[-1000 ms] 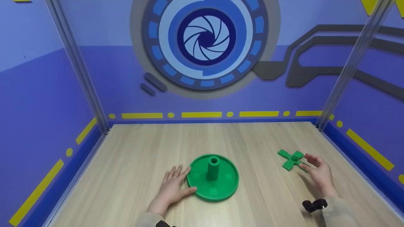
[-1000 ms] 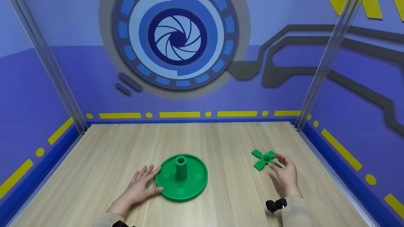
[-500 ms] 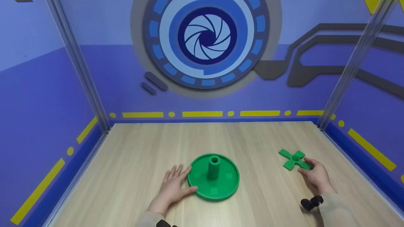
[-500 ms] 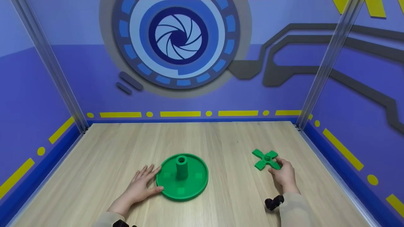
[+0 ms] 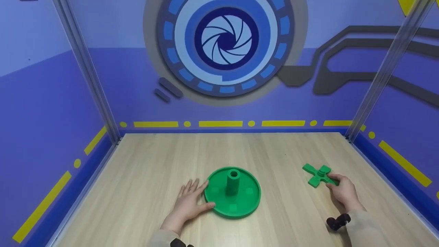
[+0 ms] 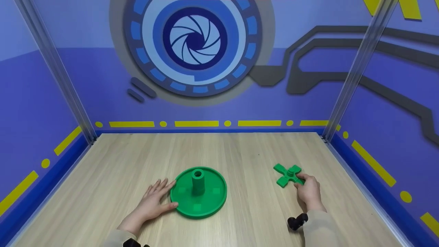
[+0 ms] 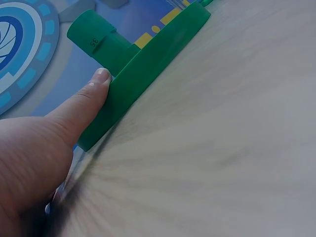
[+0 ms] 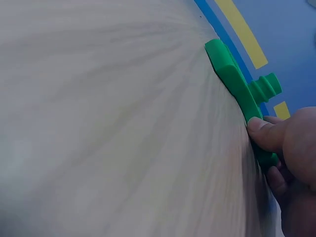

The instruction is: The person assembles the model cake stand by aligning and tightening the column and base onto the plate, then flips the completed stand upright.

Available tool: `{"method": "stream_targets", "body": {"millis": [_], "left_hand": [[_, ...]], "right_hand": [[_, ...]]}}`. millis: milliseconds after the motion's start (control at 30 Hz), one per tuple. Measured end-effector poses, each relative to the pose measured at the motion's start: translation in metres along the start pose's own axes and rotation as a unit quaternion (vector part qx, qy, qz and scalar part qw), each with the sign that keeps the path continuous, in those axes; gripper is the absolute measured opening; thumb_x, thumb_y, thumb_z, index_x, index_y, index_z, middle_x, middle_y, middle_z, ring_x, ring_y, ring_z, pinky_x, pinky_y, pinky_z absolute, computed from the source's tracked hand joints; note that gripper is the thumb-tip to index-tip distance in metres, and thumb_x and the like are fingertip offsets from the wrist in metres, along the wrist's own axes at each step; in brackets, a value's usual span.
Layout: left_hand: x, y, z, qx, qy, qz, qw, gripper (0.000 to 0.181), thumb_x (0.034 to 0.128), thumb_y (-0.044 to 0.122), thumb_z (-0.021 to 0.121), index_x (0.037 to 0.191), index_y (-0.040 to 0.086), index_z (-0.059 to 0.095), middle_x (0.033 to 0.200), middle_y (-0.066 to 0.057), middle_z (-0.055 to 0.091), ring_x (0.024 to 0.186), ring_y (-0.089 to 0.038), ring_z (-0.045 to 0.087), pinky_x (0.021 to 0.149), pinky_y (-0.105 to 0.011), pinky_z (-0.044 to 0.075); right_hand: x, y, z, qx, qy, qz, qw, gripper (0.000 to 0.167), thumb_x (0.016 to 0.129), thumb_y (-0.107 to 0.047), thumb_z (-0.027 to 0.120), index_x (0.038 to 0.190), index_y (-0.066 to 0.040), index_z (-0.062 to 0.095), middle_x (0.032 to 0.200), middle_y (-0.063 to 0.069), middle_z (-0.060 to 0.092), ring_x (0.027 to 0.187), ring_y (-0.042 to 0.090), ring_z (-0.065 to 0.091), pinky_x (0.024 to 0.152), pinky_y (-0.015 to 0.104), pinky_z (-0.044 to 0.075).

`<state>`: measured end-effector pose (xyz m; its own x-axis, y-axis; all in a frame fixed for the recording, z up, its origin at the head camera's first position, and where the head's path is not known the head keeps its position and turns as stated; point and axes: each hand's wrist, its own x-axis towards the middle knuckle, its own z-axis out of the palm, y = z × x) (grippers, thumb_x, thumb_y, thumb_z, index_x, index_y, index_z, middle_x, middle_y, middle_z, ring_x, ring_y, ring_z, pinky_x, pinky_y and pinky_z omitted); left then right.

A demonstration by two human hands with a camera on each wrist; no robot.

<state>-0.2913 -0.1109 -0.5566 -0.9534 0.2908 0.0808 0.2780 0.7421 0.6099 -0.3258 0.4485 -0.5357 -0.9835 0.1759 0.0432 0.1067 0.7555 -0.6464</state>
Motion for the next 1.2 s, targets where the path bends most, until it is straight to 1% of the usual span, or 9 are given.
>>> {"method": "stream_targets", "body": {"millis": [267, 400, 633, 700, 800, 867, 933, 1067, 1200], "left_hand": [[0.000, 0.000, 0.001, 0.001, -0.003, 0.000, 1.0000, 0.093, 0.0859, 0.066, 0.070, 0.160, 0.020, 0.039, 0.169, -0.022, 0.026, 0.158, -0.048, 0.014, 0.129, -0.066, 0.005], [0.000, -0.001, 0.002, 0.002, -0.002, -0.001, 1.0000, 0.093, 0.0859, 0.067, 0.069, 0.160, 0.020, 0.039, 0.169, -0.022, 0.027, 0.158, -0.047, 0.014, 0.130, -0.065, 0.006], [0.000, -0.002, 0.002, 0.006, 0.000, -0.001, 1.0000, 0.094, 0.0855, 0.068, 0.069, 0.160, 0.019, 0.040, 0.169, -0.022, 0.027, 0.158, -0.048, 0.015, 0.129, -0.066, 0.006], [0.000, -0.002, 0.002, 0.005, -0.001, -0.001, 1.0000, 0.093, 0.0857, 0.068, 0.069, 0.160, 0.019, 0.040, 0.169, -0.022, 0.027, 0.158, -0.048, 0.014, 0.129, -0.066, 0.006], [0.000, -0.002, 0.002, 0.002, -0.002, -0.001, 1.0000, 0.093, 0.0858, 0.067, 0.070, 0.160, 0.019, 0.040, 0.169, -0.022, 0.027, 0.158, -0.048, 0.014, 0.129, -0.066, 0.005], [0.000, -0.002, 0.002, 0.001, -0.002, -0.002, 1.0000, 0.093, 0.0859, 0.067, 0.070, 0.160, 0.020, 0.040, 0.169, -0.022, 0.027, 0.158, -0.048, 0.014, 0.129, -0.066, 0.005], [0.000, -0.002, 0.002, 0.002, -0.002, -0.002, 1.0000, 0.093, 0.0857, 0.067, 0.070, 0.160, 0.020, 0.040, 0.169, -0.022, 0.027, 0.159, -0.047, 0.014, 0.129, -0.066, 0.005], [0.000, -0.002, 0.002, 0.004, -0.001, -0.004, 1.0000, 0.093, 0.0856, 0.067, 0.070, 0.159, 0.020, 0.040, 0.169, -0.022, 0.027, 0.158, -0.047, 0.014, 0.129, -0.066, 0.006], [0.000, -0.001, 0.001, 0.004, -0.002, -0.003, 1.0000, 0.092, 0.0858, 0.066, 0.070, 0.159, 0.019, 0.040, 0.169, -0.022, 0.027, 0.158, -0.047, 0.014, 0.129, -0.066, 0.006]], "right_hand": [[-0.005, -0.004, 0.001, 0.005, 0.000, -0.023, 0.9997, 0.046, 0.102, -0.006, 0.059, 0.143, 0.010, 0.050, 0.148, 0.040, 0.044, 0.142, 0.059, 0.034, 0.118, 0.070, 0.030], [-0.008, -0.013, 0.000, 0.020, 0.001, -0.041, 0.9990, 0.045, 0.102, -0.004, 0.058, 0.143, 0.010, 0.050, 0.148, 0.040, 0.044, 0.142, 0.058, 0.033, 0.118, 0.070, 0.029], [-0.016, -0.031, 0.001, 0.022, 0.024, -0.088, 0.9956, 0.040, 0.101, -0.001, 0.058, 0.140, 0.009, 0.055, 0.140, 0.038, 0.051, 0.133, 0.054, 0.045, 0.110, 0.069, 0.038], [-0.018, -0.037, 0.002, 0.028, 0.023, -0.092, 0.9951, 0.041, 0.101, 0.000, 0.058, 0.140, 0.008, 0.055, 0.140, 0.036, 0.051, 0.133, 0.052, 0.045, 0.110, 0.070, 0.039], [-0.020, -0.046, 0.002, 0.043, 0.013, -0.087, 0.9952, 0.041, 0.102, -0.002, 0.058, 0.142, 0.007, 0.053, 0.143, 0.034, 0.049, 0.136, 0.051, 0.044, 0.113, 0.070, 0.037], [-0.022, -0.053, 0.003, 0.055, 0.007, -0.085, 0.9948, 0.042, 0.103, -0.005, 0.057, 0.143, 0.006, 0.053, 0.145, 0.033, 0.048, 0.136, 0.049, 0.045, 0.115, 0.068, 0.037], [-0.023, -0.059, 0.004, 0.056, 0.005, -0.090, 0.9944, 0.042, 0.104, -0.007, 0.058, 0.144, 0.005, 0.053, 0.144, 0.031, 0.050, 0.135, 0.046, 0.048, 0.115, 0.063, 0.040], [-0.026, -0.072, 0.007, 0.051, 0.010, -0.116, 0.9919, 0.040, 0.103, -0.007, 0.060, 0.142, 0.005, 0.055, 0.140, 0.029, 0.056, 0.129, 0.042, 0.055, 0.109, 0.055, 0.050], [-0.028, -0.084, 0.009, 0.057, 0.013, -0.140, 0.9884, 0.038, 0.102, -0.005, 0.061, 0.139, 0.007, 0.058, 0.137, 0.029, 0.060, 0.125, 0.042, 0.059, 0.104, 0.050, 0.055]]}}
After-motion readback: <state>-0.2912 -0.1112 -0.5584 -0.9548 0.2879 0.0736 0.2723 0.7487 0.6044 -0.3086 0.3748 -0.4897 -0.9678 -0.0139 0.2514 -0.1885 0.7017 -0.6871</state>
